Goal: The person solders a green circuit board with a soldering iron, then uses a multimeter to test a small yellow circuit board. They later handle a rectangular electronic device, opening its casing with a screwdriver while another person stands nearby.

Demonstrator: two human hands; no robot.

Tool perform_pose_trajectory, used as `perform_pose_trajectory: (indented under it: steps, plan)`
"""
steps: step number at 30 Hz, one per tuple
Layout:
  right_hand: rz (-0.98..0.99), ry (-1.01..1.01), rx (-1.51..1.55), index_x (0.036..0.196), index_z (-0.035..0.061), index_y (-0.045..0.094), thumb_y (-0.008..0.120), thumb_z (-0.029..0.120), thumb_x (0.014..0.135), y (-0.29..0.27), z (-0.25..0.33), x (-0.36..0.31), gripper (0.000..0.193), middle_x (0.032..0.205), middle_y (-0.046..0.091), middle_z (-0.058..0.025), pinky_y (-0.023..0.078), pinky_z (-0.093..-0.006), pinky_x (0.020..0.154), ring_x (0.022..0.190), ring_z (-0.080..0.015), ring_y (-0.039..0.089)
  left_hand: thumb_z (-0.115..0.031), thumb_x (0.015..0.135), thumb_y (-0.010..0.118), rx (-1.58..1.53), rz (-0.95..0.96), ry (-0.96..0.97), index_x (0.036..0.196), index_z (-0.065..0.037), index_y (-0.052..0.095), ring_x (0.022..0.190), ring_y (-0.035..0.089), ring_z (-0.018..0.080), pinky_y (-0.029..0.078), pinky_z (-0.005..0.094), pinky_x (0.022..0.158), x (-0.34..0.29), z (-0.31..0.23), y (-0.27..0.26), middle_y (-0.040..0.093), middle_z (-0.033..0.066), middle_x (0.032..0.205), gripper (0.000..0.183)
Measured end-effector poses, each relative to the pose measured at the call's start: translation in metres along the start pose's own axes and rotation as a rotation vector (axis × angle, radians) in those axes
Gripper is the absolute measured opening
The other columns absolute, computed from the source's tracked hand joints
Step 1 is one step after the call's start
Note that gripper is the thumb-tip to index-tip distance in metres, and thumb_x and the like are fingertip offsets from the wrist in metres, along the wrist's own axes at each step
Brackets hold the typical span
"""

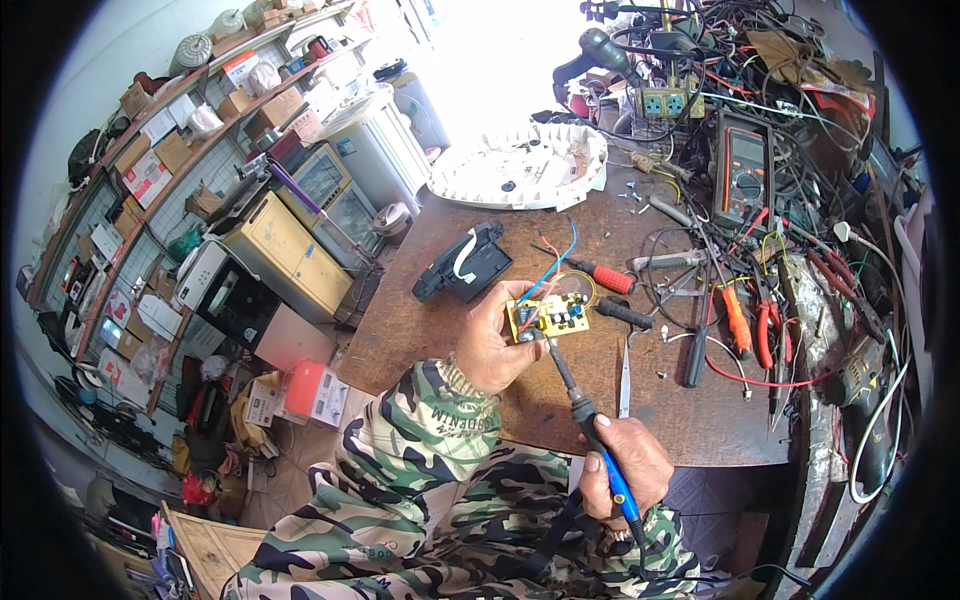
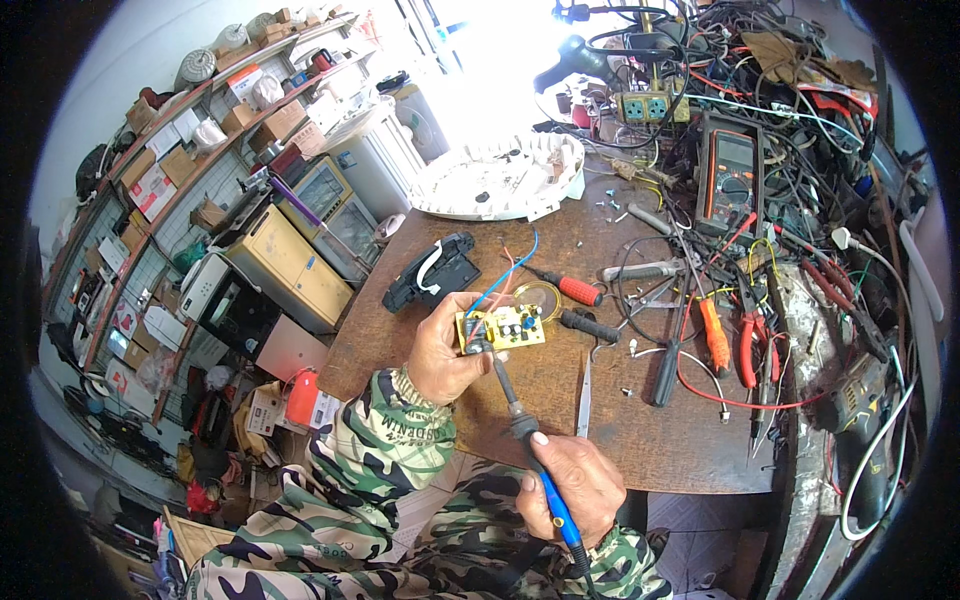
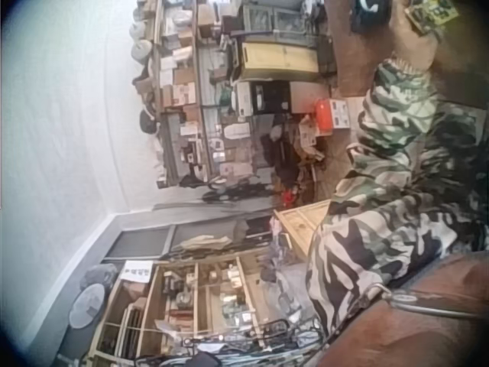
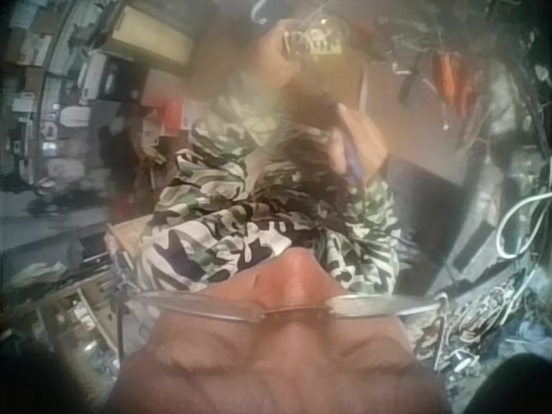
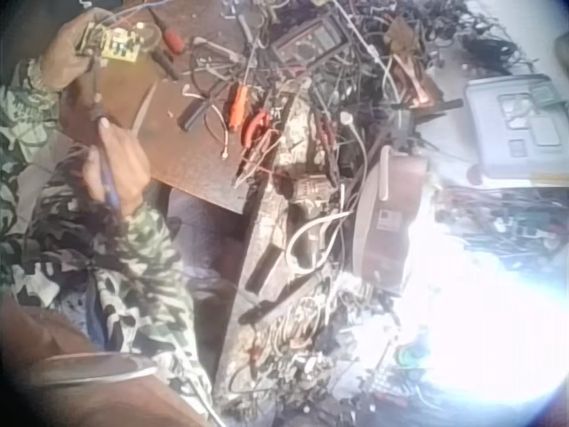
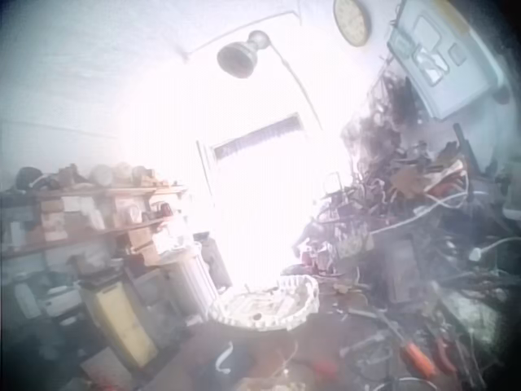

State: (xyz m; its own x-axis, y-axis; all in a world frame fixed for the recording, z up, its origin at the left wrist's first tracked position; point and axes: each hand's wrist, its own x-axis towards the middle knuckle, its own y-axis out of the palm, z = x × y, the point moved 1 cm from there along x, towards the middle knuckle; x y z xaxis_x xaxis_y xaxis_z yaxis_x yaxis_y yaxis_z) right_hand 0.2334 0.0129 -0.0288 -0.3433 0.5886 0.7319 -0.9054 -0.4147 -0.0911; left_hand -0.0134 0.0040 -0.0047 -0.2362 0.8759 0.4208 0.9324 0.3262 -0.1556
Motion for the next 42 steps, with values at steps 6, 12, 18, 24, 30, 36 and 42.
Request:
perform_pose_trajectory:
  steps: [6, 12, 18, 24, 30, 36, 42]
  plan:
    - [-0.027, -0.047, -0.015, 0.121, -0.0065, 0.065, 0.070, 0.004, 0.082, 0.0001, -0.0024, -0.0031, 0.041, 0.091, 0.071, -0.0225, 0.058, -0.0404, 0.065, 0.073, -0.0344, 0.071, -0.015, 0.086, 0.087, -0.023, -0.005, -0.036, 0.137, 0.004, 0.049, 0.118, 0.064, 0.0140, 0.053, 0.0299, 0.100, 0.0010, 0.0001, -0.0002, 0.064, 0.0113, 0.134, 0.066]
    - [-0.019, -0.066, -0.027, 0.122, -0.0062, 0.064, 0.070, 0.004, 0.082, -0.0012, -0.0023, -0.0007, 0.042, 0.091, 0.071, -0.0217, 0.058, -0.0396, 0.064, 0.071, -0.0328, 0.071, -0.013, 0.086, 0.087, -0.077, -0.008, -0.063, 0.137, 0.003, 0.049, 0.120, 0.064, 0.0148, 0.053, 0.0298, 0.101, 0.0010, 0.0009, 0.0000, 0.064, 0.0120, 0.136, 0.066]
    - [-0.030, -0.066, -0.033, 0.122, -0.0064, 0.064, 0.070, 0.004, 0.083, -0.0003, -0.0026, -0.0010, 0.041, 0.090, 0.071, -0.0212, 0.057, -0.0395, 0.062, 0.070, -0.0318, 0.070, -0.011, 0.085, 0.087, -0.098, -0.002, -0.063, 0.137, 0.003, 0.048, 0.121, 0.063, 0.0156, 0.053, 0.0301, 0.102, 0.0004, -0.0012, -0.0006, 0.063, 0.0127, 0.138, 0.066]
    - [-0.055, -0.073, -0.042, 0.120, -0.0064, 0.065, 0.070, 0.004, 0.082, 0.0006, -0.0030, -0.0013, 0.040, 0.089, 0.070, -0.0207, 0.056, -0.0391, 0.061, 0.067, -0.0311, 0.069, -0.010, 0.084, 0.088, -0.073, -0.007, -0.069, 0.138, 0.003, 0.048, 0.122, 0.063, 0.0160, 0.053, 0.0303, 0.103, 0.0017, -0.0030, 0.0012, 0.063, 0.0132, 0.138, 0.068]
    - [-0.062, -0.063, -0.039, 0.120, -0.0067, 0.065, 0.069, 0.004, 0.082, 0.0015, -0.0033, -0.0029, 0.040, 0.088, 0.070, -0.0209, 0.056, -0.0387, 0.061, 0.066, -0.0309, 0.068, -0.007, 0.085, 0.086, -0.112, -0.009, -0.080, 0.138, 0.002, 0.047, 0.122, 0.063, 0.0167, 0.054, 0.0306, 0.102, 0.0014, -0.0053, -0.0008, 0.062, 0.0138, 0.138, 0.066]
    - [-0.103, -0.047, -0.057, 0.120, -0.0056, 0.065, 0.060, 0.007, 0.087, 0.0044, -0.0028, -0.0035, 0.036, 0.081, 0.069, -0.0180, 0.056, -0.0349, 0.064, 0.068, -0.0252, 0.069, -0.004, 0.086, 0.083, -0.135, -0.003, -0.075, 0.138, 0.001, 0.046, 0.121, 0.063, 0.0168, 0.055, 0.0309, 0.101, 0.0019, -0.0036, -0.0028, 0.061, 0.0143, 0.139, 0.064]
    - [-0.114, -0.049, -0.059, 0.121, -0.0054, 0.066, 0.061, 0.008, 0.086, 0.0050, -0.0030, -0.0035, 0.037, 0.081, 0.069, -0.0174, 0.056, -0.0344, 0.064, 0.068, -0.0245, 0.069, -0.003, 0.086, 0.083, -0.122, -0.019, -0.076, 0.138, 0.001, 0.047, 0.121, 0.063, 0.0173, 0.054, 0.0324, 0.103, 0.0016, -0.0039, -0.0018, 0.061, 0.0146, 0.138, 0.064]
